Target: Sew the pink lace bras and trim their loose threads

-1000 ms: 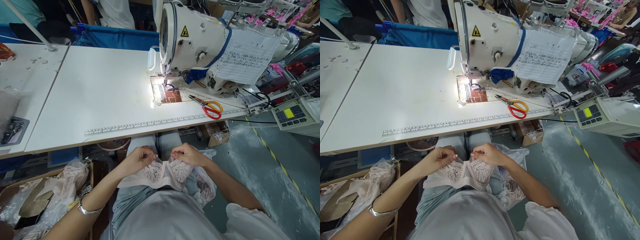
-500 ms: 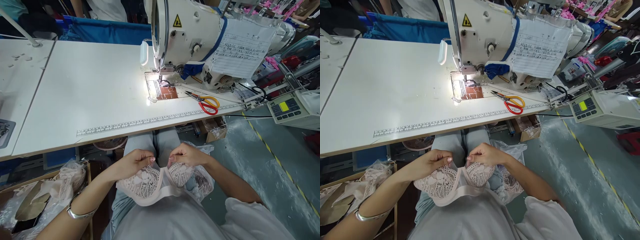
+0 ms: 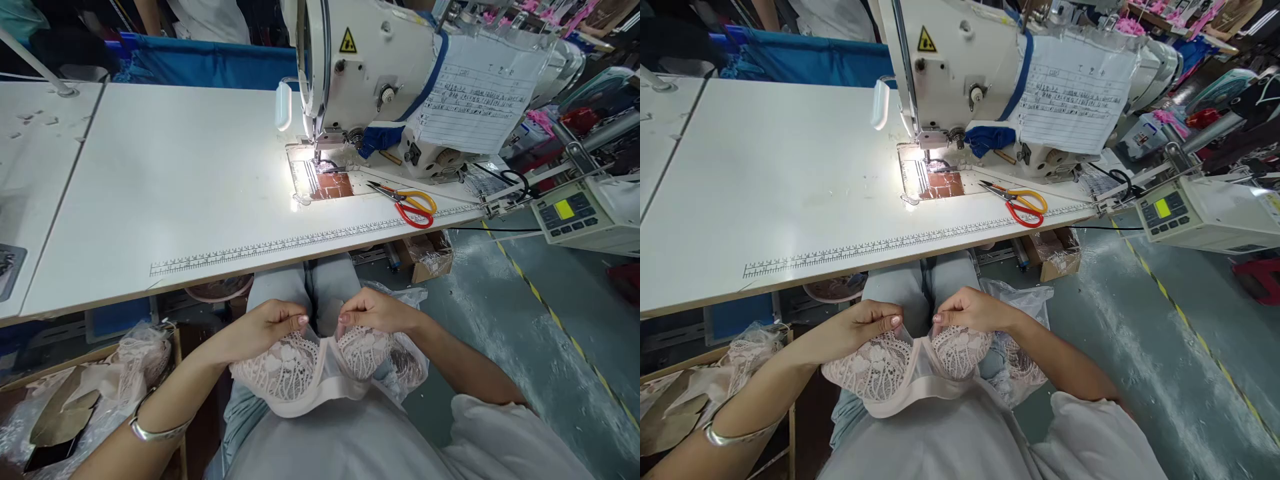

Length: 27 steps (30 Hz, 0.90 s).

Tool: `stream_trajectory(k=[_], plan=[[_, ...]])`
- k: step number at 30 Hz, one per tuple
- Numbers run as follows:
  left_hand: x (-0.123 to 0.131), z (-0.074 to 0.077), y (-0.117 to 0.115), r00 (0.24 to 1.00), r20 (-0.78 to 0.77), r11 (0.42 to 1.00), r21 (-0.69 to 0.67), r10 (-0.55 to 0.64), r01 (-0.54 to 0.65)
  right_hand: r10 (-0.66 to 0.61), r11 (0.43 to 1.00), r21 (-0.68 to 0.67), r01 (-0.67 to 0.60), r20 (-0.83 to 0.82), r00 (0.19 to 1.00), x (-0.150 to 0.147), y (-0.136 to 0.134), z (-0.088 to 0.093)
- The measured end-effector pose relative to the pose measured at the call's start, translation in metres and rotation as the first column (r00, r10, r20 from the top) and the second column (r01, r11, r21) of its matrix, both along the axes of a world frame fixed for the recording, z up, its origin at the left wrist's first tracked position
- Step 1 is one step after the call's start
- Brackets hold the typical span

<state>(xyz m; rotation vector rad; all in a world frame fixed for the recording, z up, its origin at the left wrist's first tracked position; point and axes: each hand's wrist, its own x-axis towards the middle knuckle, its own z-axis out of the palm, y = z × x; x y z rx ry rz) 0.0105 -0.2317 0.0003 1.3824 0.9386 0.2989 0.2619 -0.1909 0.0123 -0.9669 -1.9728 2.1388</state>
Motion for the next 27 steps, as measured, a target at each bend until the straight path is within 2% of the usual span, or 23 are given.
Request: stream_trajectory(k=[13, 16, 20, 22, 23, 24, 25, 26, 27], plan=[[0.000, 0.000, 0.000, 0.998, 0.058, 1.000, -0.013, -0.026, 0.027, 0.007, 1.000, 0.018, -0.007, -0.007, 1.000, 0.002, -0.002, -0.004], [-0.001, -0.001, -0.001, 0.999, 0.049, 0.999, -0.027, -0.022, 0.023, 0.050, 0.999, -0.006, -0.050, 0.016, 0.999, 0.002, -0.003, -0.006], [0.002, -0.005, 0.001, 0.999, 0.053, 0.998, -0.064, -0.011, 0.014, 0.172, 0.985, -0.025, -0.171, 0.020, 0.985, 0.000, -0.005, -0.010], [0.005, -0.009, 0.002, 0.999, -0.006, 0.998, -0.050, 0.036, -0.036, 0.201, 0.980, 0.001, -0.201, 0.052, 0.978, -0.002, -0.007, -0.013], [0.006, -0.010, 0.001, 0.992, -0.062, 0.994, 0.006, 0.109, -0.109, 0.187, 0.982, 0.002, -0.188, 0.067, 0.980, -0.003, -0.008, -0.014], [0.007, -0.010, 0.000, 0.967, -0.111, 0.970, 0.115, 0.227, -0.215, 0.151, 0.988, -0.020, -0.150, 0.069, 0.986, -0.004, -0.009, -0.015], [0.007, -0.010, -0.002, 0.916, -0.127, 0.902, 0.273, 0.380, -0.336, 0.092, 0.994, -0.068, -0.088, 0.058, 0.994, -0.005, -0.010, -0.016], [0.006, -0.008, -0.006, 0.842, -0.088, 0.777, 0.445, 0.532, -0.444, 0.014, 0.991, -0.136, -0.008, 0.042, 0.999, -0.005, -0.010, -0.017], [0.005, -0.006, -0.013, 0.765, -0.002, 0.622, 0.583, 0.644, -0.523, -0.079, 0.974, -0.211, 0.084, 0.031, 0.996, -0.005, -0.010, -0.018]])
